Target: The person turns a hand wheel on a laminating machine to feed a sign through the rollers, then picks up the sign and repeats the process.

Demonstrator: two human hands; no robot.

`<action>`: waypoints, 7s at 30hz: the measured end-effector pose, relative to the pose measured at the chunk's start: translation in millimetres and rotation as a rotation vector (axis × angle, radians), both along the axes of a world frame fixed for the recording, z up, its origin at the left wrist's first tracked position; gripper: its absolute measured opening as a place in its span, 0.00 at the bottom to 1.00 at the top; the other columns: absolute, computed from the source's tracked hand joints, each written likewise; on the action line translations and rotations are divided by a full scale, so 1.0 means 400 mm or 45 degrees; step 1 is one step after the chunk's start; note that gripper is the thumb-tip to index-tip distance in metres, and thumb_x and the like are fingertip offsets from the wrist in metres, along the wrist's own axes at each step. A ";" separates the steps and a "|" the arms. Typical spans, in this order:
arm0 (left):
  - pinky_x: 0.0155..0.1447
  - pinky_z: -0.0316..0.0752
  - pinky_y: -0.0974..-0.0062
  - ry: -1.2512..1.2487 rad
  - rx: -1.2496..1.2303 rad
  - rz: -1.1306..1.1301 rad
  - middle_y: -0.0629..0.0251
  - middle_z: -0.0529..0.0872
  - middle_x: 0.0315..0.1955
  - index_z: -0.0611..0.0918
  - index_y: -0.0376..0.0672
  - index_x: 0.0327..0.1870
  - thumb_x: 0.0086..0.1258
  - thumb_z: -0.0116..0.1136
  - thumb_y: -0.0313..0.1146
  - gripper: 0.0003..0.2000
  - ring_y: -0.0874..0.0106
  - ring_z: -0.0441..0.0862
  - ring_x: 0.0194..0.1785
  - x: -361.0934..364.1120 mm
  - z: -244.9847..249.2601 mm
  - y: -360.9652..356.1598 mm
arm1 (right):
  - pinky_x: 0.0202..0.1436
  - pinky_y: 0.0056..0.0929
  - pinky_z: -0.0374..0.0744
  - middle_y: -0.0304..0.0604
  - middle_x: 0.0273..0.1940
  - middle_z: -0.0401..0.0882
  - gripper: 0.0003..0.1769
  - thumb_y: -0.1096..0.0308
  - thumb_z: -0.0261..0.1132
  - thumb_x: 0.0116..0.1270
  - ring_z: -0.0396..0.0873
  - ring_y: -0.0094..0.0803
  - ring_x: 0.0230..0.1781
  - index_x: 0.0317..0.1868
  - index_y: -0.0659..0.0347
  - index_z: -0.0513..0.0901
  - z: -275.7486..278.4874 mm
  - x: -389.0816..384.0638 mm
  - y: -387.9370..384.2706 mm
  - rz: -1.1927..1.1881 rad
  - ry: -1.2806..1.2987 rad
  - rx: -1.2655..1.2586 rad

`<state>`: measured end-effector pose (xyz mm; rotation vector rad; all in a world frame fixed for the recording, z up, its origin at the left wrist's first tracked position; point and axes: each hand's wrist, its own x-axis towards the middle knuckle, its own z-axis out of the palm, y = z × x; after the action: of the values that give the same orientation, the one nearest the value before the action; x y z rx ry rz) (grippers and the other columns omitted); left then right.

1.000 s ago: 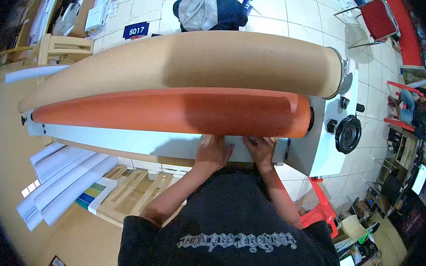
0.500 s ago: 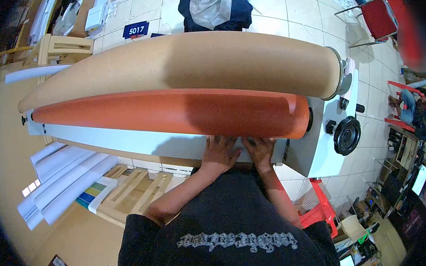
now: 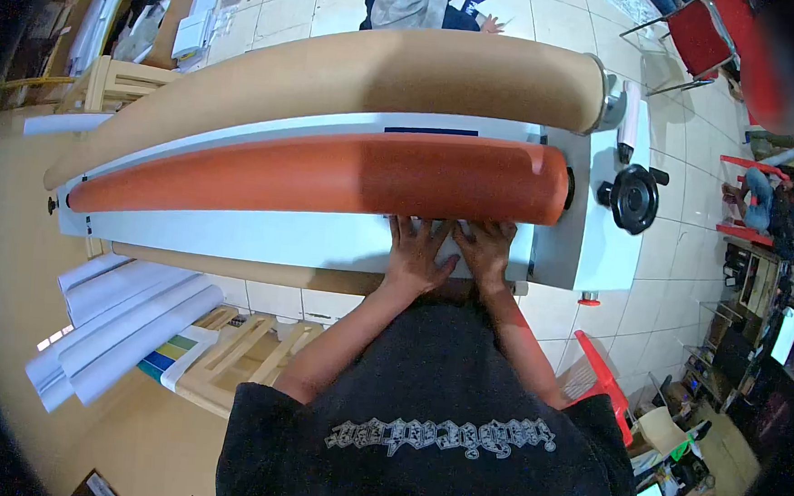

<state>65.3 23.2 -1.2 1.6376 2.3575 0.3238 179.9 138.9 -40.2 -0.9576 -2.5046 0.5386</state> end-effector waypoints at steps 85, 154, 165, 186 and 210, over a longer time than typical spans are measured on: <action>0.75 0.33 0.38 0.116 -0.367 -0.003 0.51 0.48 0.76 0.53 0.62 0.77 0.62 0.47 0.68 0.42 0.35 0.39 0.75 0.029 0.042 -0.003 | 0.44 0.51 0.78 0.65 0.27 0.80 0.41 0.34 0.52 0.66 0.81 0.58 0.33 0.28 0.71 0.85 0.698 0.087 0.427 -0.001 -0.942 0.332; 0.74 0.34 0.36 0.125 -0.299 0.017 0.52 0.53 0.74 0.55 0.62 0.76 0.62 0.49 0.67 0.42 0.34 0.41 0.75 0.024 0.018 0.003 | 0.58 0.44 0.75 0.61 0.52 0.80 0.48 0.30 0.33 0.71 0.78 0.51 0.53 0.43 0.66 0.86 0.779 0.102 0.469 0.265 -1.128 0.251; 0.74 0.35 0.36 0.170 -0.240 0.007 0.51 0.55 0.74 0.56 0.62 0.76 0.61 0.50 0.67 0.42 0.33 0.43 0.74 0.025 0.001 0.000 | 0.50 0.42 0.80 0.56 0.52 0.80 0.44 0.60 0.77 0.46 0.81 0.53 0.48 0.66 0.53 0.71 0.752 0.106 0.427 0.709 -1.022 0.323; 0.74 0.39 0.36 0.134 -0.254 0.027 0.51 0.53 0.74 0.60 0.61 0.75 0.61 0.52 0.65 0.40 0.33 0.46 0.74 0.026 0.021 -0.001 | 0.36 0.49 0.79 0.61 0.28 0.81 0.40 0.31 0.63 0.56 0.83 0.57 0.32 0.37 0.70 0.77 0.646 0.124 0.375 -0.018 -0.765 0.335; 0.67 0.35 0.24 0.157 -0.210 0.060 0.50 0.50 0.75 0.61 0.69 0.74 0.62 0.51 0.64 0.37 0.33 0.38 0.75 0.038 0.043 -0.014 | 0.46 0.46 0.77 0.57 0.38 0.80 0.32 0.53 0.67 0.61 0.80 0.55 0.40 0.66 0.47 0.73 0.717 0.115 0.393 0.336 -0.807 0.151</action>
<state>80.7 17.8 16.0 1.5689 2.4414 0.0365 225.9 296.3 246.5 -0.8511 -3.2146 0.1627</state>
